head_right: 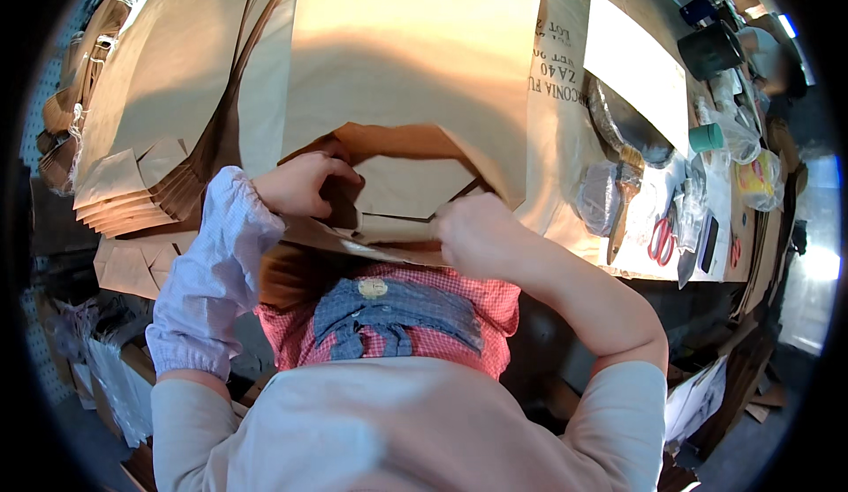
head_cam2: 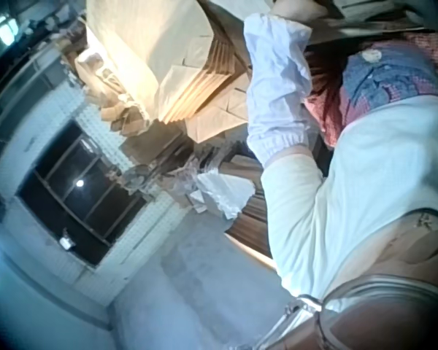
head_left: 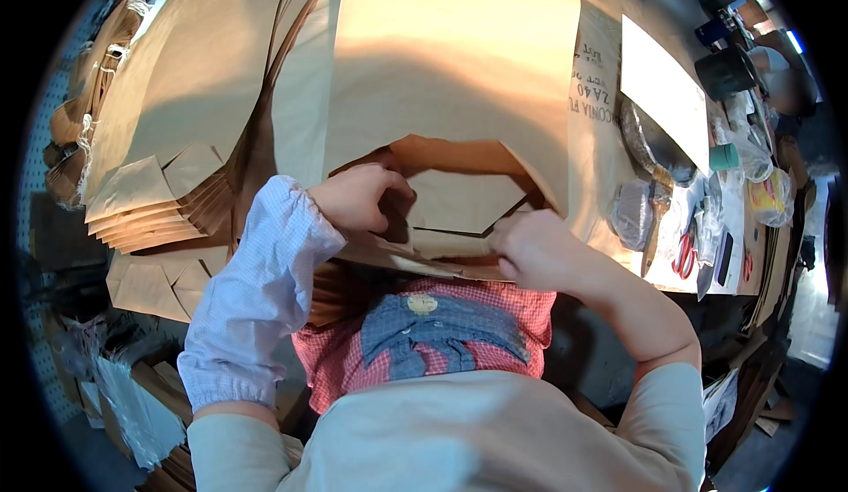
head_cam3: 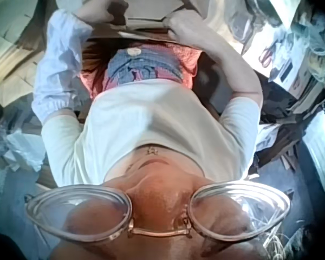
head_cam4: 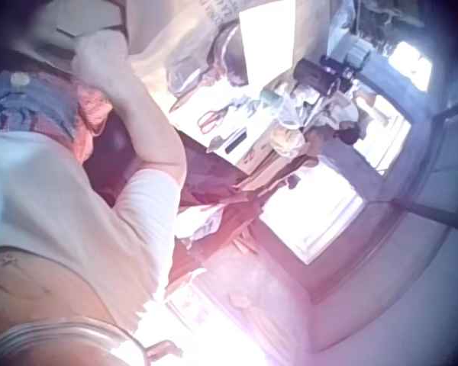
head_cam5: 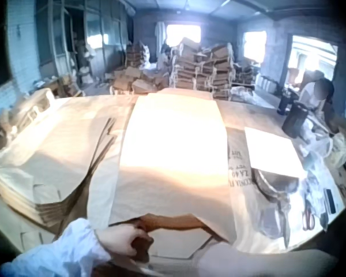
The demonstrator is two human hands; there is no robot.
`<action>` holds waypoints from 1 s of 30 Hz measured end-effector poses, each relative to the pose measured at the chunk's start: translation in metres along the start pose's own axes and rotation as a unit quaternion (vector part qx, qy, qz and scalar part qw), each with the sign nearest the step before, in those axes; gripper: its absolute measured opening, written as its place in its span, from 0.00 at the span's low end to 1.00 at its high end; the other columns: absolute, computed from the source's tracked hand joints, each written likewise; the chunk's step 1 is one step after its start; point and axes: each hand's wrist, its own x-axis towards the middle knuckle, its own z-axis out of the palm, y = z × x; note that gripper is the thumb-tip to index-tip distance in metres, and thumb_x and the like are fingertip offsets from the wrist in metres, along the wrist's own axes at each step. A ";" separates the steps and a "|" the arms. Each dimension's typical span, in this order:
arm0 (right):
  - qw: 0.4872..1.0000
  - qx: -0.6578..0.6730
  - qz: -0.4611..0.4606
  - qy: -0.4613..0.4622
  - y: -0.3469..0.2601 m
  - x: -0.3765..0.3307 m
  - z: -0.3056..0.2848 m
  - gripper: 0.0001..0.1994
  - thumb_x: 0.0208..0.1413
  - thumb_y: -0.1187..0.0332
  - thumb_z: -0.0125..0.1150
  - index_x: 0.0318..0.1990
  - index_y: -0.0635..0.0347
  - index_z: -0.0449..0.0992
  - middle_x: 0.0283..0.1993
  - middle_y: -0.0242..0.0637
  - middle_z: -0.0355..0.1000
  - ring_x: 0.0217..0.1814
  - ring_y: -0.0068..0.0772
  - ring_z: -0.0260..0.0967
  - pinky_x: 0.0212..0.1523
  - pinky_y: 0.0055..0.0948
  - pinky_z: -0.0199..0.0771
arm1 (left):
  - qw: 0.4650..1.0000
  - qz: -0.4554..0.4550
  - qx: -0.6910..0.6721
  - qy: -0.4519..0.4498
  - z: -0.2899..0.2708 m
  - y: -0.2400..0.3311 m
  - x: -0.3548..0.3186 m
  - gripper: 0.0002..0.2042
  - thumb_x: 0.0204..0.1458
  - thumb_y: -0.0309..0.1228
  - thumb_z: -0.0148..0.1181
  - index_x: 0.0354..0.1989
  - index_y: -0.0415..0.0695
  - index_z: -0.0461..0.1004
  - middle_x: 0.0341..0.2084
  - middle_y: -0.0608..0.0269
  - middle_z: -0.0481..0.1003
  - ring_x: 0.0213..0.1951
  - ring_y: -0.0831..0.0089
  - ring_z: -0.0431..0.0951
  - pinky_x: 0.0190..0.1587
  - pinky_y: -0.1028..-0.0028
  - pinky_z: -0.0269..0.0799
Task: The person assembles flat paper bags by folding the bottom flaps and applying glue with a brush to secure them. The person repeatedly picks up flat bags, folds the bottom, applies glue, and stacks the finished bags.
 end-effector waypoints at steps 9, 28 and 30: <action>0.977 0.010 0.212 -0.028 0.029 0.047 -0.008 0.07 0.49 0.70 0.58 0.26 0.66 0.77 0.27 0.47 0.75 0.31 0.46 0.76 0.35 0.38 0.76 | 0.981 -0.147 0.018 0.128 0.029 -0.004 0.012 0.10 0.44 0.31 0.62 0.31 0.37 0.79 0.32 0.48 0.77 0.36 0.53 0.77 0.41 0.64 0.72; 0.814 -0.043 0.231 0.532 0.141 -0.165 -0.025 0.08 0.47 0.73 0.67 0.35 0.60 0.78 0.29 0.40 0.74 0.27 0.35 0.74 0.30 0.30 0.75 | 0.974 -0.032 0.213 0.066 0.035 0.040 -0.014 0.30 0.30 0.40 0.74 0.44 0.41 0.71 0.47 0.48 0.65 0.53 0.50 0.66 0.54 0.59 0.65; 0.763 0.115 0.279 0.572 0.169 -0.149 -0.040 0.06 0.48 0.71 0.66 0.33 0.62 0.79 0.30 0.40 0.77 0.29 0.30 0.76 0.32 0.26 0.75 | 0.969 -0.053 0.233 0.066 0.037 0.045 -0.017 0.31 0.28 0.39 0.74 0.43 0.40 0.70 0.48 0.48 0.65 0.54 0.50 0.65 0.55 0.58 0.64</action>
